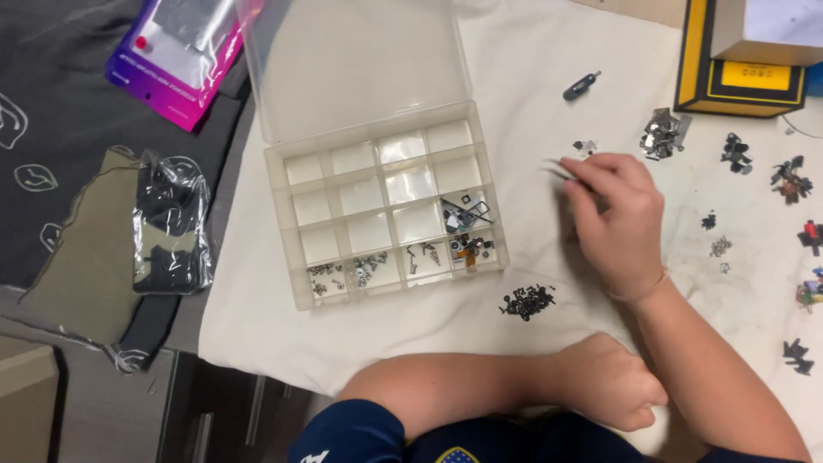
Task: The person uses tweezers to pick up small electronic components, such as screws and connectors, from a white cloth and places them into the compartments of a clear plastic organizer box. The person also handles a small black power adapter and a plastic bag containing black parts.
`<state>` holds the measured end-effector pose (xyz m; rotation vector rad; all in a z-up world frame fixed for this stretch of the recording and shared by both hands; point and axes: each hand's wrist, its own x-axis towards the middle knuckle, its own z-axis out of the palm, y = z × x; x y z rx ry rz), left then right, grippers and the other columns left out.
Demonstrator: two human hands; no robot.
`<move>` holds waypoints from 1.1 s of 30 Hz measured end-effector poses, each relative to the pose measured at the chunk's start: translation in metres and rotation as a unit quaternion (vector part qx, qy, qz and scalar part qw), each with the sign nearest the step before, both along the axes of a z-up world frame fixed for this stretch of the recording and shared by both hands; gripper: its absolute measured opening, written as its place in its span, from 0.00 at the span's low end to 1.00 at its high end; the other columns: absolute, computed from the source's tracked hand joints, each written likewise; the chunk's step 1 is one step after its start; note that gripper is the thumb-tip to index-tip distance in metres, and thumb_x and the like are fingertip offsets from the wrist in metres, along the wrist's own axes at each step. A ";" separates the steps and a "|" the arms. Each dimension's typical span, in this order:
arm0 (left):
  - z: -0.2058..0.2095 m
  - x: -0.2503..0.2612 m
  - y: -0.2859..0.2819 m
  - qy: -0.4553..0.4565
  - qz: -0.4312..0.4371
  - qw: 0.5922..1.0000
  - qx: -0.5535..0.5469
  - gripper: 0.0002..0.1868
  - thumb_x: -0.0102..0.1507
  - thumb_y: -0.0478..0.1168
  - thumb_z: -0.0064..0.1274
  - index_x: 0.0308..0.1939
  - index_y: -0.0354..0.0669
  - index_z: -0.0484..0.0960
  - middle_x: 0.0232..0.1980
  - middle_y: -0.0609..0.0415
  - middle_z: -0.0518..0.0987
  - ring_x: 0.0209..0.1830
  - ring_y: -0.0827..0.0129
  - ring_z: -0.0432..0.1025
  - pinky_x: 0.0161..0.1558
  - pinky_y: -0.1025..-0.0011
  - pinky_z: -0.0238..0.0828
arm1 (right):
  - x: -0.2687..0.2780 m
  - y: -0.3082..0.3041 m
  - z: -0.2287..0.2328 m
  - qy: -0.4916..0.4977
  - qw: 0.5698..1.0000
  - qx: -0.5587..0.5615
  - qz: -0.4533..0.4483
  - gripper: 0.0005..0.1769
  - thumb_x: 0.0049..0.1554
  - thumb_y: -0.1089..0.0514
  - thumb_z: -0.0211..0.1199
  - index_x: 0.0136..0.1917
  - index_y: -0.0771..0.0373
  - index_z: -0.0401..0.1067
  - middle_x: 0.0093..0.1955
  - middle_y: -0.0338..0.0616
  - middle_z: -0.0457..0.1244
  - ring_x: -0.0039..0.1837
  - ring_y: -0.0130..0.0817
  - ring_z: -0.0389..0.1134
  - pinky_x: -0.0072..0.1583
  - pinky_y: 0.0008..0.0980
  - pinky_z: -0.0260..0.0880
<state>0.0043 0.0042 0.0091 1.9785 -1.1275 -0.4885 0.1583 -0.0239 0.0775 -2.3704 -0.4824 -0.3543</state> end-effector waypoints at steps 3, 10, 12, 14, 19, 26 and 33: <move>-0.004 -0.002 -0.001 -0.012 -0.017 1.000 0.001 0.10 0.55 0.45 0.38 0.23 0.52 0.74 0.26 0.51 0.82 0.27 0.48 0.76 0.25 0.57 0.59 | 0.021 -0.044 -0.039 -0.004 0.997 -0.005 -0.072 0.11 0.65 0.70 0.65 0.60 0.71 0.81 0.54 0.54 0.66 0.57 0.45 0.67 0.61 0.40 0.67; 0.000 0.002 0.000 0.013 -0.042 0.999 0.010 0.10 0.53 0.44 0.38 0.18 0.50 0.63 0.21 0.53 0.78 0.23 0.50 0.72 0.24 0.60 0.52 | 0.035 -0.069 -0.057 0.081 0.989 -0.003 -0.120 0.12 0.64 0.63 0.64 0.60 0.63 0.81 0.54 0.48 0.66 0.57 0.40 0.68 0.62 0.37 0.66; 0.001 0.002 -0.001 0.009 -0.049 0.998 0.037 0.10 0.55 0.45 0.38 0.19 0.51 0.66 0.24 0.50 0.80 0.25 0.48 0.74 0.24 0.59 0.55 | 0.036 -0.069 -0.055 0.110 0.986 -0.005 -0.124 0.12 0.64 0.61 0.64 0.59 0.59 0.82 0.54 0.47 0.67 0.57 0.38 0.68 0.63 0.37 0.65; 0.001 0.003 -0.001 0.009 -0.044 0.998 0.034 0.11 0.55 0.46 0.38 0.19 0.51 0.67 0.24 0.50 0.80 0.27 0.48 0.75 0.26 0.58 0.57 | 0.038 -0.069 -0.053 0.117 0.985 -0.003 -0.124 0.11 0.63 0.61 0.65 0.58 0.58 0.82 0.54 0.47 0.67 0.58 0.38 0.68 0.64 0.36 0.65; 0.000 0.001 0.000 0.004 -0.020 1.000 0.004 0.11 0.54 0.45 0.39 0.17 0.50 0.63 0.20 0.50 0.76 0.23 0.47 0.72 0.25 0.58 0.54 | 0.039 -0.067 -0.050 0.126 0.985 0.009 -0.115 0.12 0.61 0.62 0.65 0.56 0.56 0.82 0.52 0.46 0.70 0.58 0.36 0.68 0.65 0.36 0.65; -0.003 -0.001 -0.001 -0.005 -0.008 1.000 -0.008 0.09 0.52 0.44 0.39 0.17 0.49 0.63 0.20 0.48 0.76 0.24 0.45 0.72 0.24 0.58 0.53 | 0.043 -0.072 -0.049 0.210 0.960 0.096 -0.161 0.09 0.60 0.63 0.68 0.54 0.56 0.82 0.46 0.37 0.69 0.45 0.24 0.64 0.51 0.22 0.64; 0.011 0.006 0.003 0.024 -0.040 0.998 0.033 0.10 0.54 0.46 0.38 0.21 0.49 0.69 0.25 0.49 0.81 0.30 0.47 0.77 0.27 0.56 0.62 | 0.027 -0.037 -0.010 0.213 0.955 0.157 -0.135 0.08 0.61 0.65 0.68 0.55 0.61 0.81 0.50 0.41 0.69 0.48 0.25 0.66 0.49 0.21 0.66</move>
